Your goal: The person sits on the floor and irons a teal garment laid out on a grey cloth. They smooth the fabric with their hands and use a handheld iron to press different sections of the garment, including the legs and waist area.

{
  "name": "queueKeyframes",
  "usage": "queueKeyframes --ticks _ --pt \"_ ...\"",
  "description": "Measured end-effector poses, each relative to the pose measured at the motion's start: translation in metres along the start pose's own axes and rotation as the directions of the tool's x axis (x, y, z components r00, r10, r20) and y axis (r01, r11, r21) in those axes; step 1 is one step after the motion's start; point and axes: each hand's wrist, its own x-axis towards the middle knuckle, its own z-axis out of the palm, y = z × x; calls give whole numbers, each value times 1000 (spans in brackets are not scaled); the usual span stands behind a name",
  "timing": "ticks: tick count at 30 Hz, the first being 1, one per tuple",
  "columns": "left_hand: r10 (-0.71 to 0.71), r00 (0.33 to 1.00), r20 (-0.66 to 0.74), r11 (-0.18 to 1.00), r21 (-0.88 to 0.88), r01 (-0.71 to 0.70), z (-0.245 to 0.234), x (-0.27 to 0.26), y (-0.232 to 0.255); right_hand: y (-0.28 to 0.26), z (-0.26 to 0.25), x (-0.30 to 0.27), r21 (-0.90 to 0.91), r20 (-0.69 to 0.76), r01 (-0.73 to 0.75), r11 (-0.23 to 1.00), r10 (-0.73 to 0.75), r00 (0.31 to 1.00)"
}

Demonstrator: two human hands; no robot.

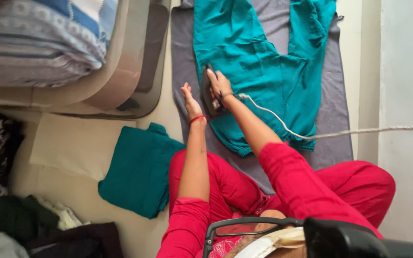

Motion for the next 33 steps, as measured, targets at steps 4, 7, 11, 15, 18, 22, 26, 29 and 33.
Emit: queueKeyframes --ticks 4,7,11,15,18,22,26,29,33 --pt "-60 998 3 997 -38 60 -1 1 -4 -12 16 63 3 -50 -38 999 38 998" --pt "-60 998 -15 997 -45 59 -4 3 1 -29 27 105 39 -99 -49 998 53 994" --pt "-42 997 -58 996 -80 37 -2 2 6 -38 33 139 65 -123 -29 997 37 992" --pt "-9 995 -101 995 -101 -1 0 2 12 -30 34 141 38 -116 -13 999 18 993" --pt "17 992 -128 998 -55 -24 0 0 17 -19 30 124 -11 -84 -26 1000 25 996" --pt "75 988 -136 997 34 -71 1 -5 17 7 17 77 -62 -21 17 998 -18 1000" --pt "203 976 -76 979 33 -201 -4 -2 2 26 -3 11 -137 66 34 990 -26 997" --pt "219 975 -35 976 -14 -219 -7 0 -8 30 -29 -38 -213 192 39 976 2 981" --pt "117 993 -25 991 73 -115 -4 -1 -6 29 -52 -80 -235 208 -32 971 83 975"
